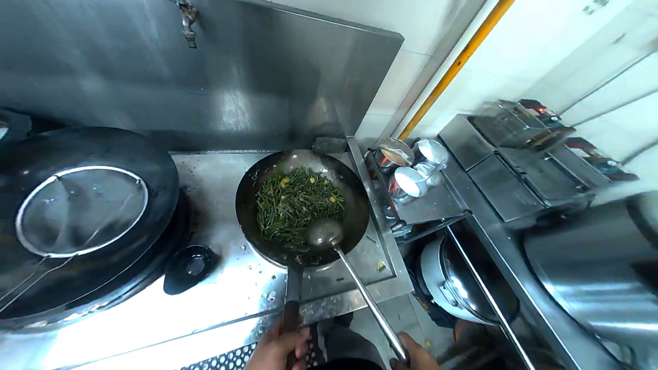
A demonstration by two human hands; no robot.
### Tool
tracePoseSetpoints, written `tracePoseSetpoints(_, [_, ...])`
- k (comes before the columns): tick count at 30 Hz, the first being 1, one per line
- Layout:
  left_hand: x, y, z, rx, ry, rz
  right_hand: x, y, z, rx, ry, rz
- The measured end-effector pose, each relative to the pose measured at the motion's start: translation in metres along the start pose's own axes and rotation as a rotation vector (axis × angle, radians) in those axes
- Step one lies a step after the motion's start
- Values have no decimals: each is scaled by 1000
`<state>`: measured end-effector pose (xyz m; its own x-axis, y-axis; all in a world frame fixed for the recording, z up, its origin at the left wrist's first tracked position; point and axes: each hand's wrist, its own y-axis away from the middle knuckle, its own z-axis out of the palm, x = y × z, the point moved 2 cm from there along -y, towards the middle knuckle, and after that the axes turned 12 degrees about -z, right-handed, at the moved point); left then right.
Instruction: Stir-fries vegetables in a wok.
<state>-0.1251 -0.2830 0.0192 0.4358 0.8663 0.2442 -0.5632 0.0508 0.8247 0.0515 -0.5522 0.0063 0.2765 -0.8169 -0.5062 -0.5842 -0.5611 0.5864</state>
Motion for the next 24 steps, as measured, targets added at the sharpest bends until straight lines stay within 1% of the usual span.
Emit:
tracePoseSetpoints(2, [-2, -14, -3, 41, -19, 21, 0, -5, -5, 59, -12, -64])
tracePoseSetpoints(3, [-3, -14, 3, 52, -36, 31, -3, -12, -13, 82, -11, -85])
tracePoseSetpoints(5, [-15, -9, 16, 47, -52, 46, -6, -26, -39, 123, 11, -116])
tracePoseSetpoints(8, [-17, -16, 13, 80, -33, 68, -26, -74, -90, 138, 93, -204])
tracePoseSetpoints(12, [-18, -20, 32, 154, 1, 57, -63, -145, -152, 65, 257, -279])
tracePoseSetpoints(14, [-25, -18, 46, 172, 28, 75, -70, -168, -167, 30, 325, -283])
tracePoseSetpoints(16, [-29, -17, 56, 181, 54, 97, -71, -180, -170, -23, 313, -275])
tracePoseSetpoints(18, [-31, -19, 62, 188, 74, 113, -74, -181, -165, -111, 189, -259])
tracePoseSetpoints(22, [-29, -32, 63, 199, 21, 89, -97, -172, -135, -356, -406, -112])
tracePoseSetpoints(24, [-31, -32, 68, 216, 2, 97, -108, -168, -123, -429, -529, -110])
